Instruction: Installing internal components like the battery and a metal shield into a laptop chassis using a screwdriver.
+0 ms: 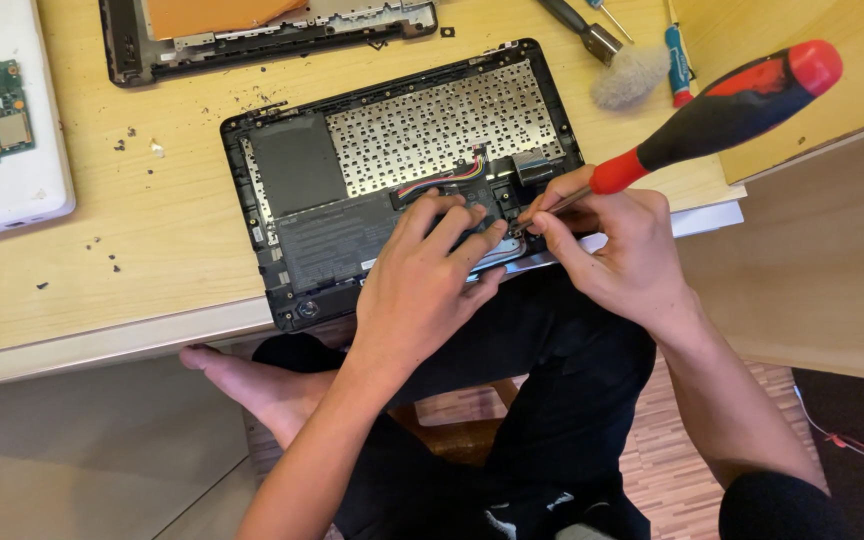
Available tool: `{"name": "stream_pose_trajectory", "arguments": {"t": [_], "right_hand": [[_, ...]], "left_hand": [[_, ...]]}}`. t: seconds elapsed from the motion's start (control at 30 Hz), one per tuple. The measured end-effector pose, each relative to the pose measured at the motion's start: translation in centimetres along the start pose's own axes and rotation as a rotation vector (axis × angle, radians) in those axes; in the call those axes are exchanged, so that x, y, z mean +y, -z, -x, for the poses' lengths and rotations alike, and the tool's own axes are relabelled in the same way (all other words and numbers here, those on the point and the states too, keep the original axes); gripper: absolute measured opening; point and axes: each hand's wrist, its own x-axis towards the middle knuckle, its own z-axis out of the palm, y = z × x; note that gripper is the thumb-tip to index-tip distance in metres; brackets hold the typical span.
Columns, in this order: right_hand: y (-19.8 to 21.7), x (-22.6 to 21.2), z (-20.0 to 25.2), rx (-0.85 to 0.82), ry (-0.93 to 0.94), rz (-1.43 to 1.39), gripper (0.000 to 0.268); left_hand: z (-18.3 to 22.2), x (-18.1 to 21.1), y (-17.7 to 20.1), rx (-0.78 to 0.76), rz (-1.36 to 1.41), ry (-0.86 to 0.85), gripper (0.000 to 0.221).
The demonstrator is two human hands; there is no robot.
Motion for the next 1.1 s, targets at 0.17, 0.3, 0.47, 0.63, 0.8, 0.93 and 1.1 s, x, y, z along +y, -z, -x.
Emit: {"name": "stream_pose_trajectory", "arguments": {"t": [0.17, 0.3, 0.47, 0.63, 0.8, 0.93, 1.1], "right_hand": [[0.2, -0.3, -0.3, -0.051, 0.025, 0.068, 0.006], [0.6, -1.5, -1.1, -0.12, 0.07, 0.133, 0.007], [0.7, -1.4, -1.4, -0.153, 0.093, 0.183, 0.009], [0.8, -1.3, -1.8, -0.158, 0.038, 0.133, 0.006], [0.5, -0.3, -1.6, -0.124, -0.045, 0.063, 0.004], [0.3, 0.3, -1.5, -0.105, -0.066, 0.039, 0.006], [0.3, -0.3, -1.5, -0.111, -0.037, 0.084, 0.005]], "left_hand": [[-0.1, 0.1, 0.2, -0.002, 0.018, 0.005, 0.036], [-0.1, 0.1, 0.2, -0.007, 0.008, 0.004, 0.037], [-0.1, 0.2, 0.3, -0.004, 0.007, 0.011, 0.037], [-0.1, 0.3, 0.6, -0.011, 0.017, 0.02, 0.036], [0.0, 0.3, 0.4, -0.017, 0.015, 0.035, 0.038], [0.1, 0.3, 0.3, -0.012, 0.013, 0.037, 0.04], [0.0, 0.4, 0.5, -0.028, 0.033, 0.047, 0.04]]}}
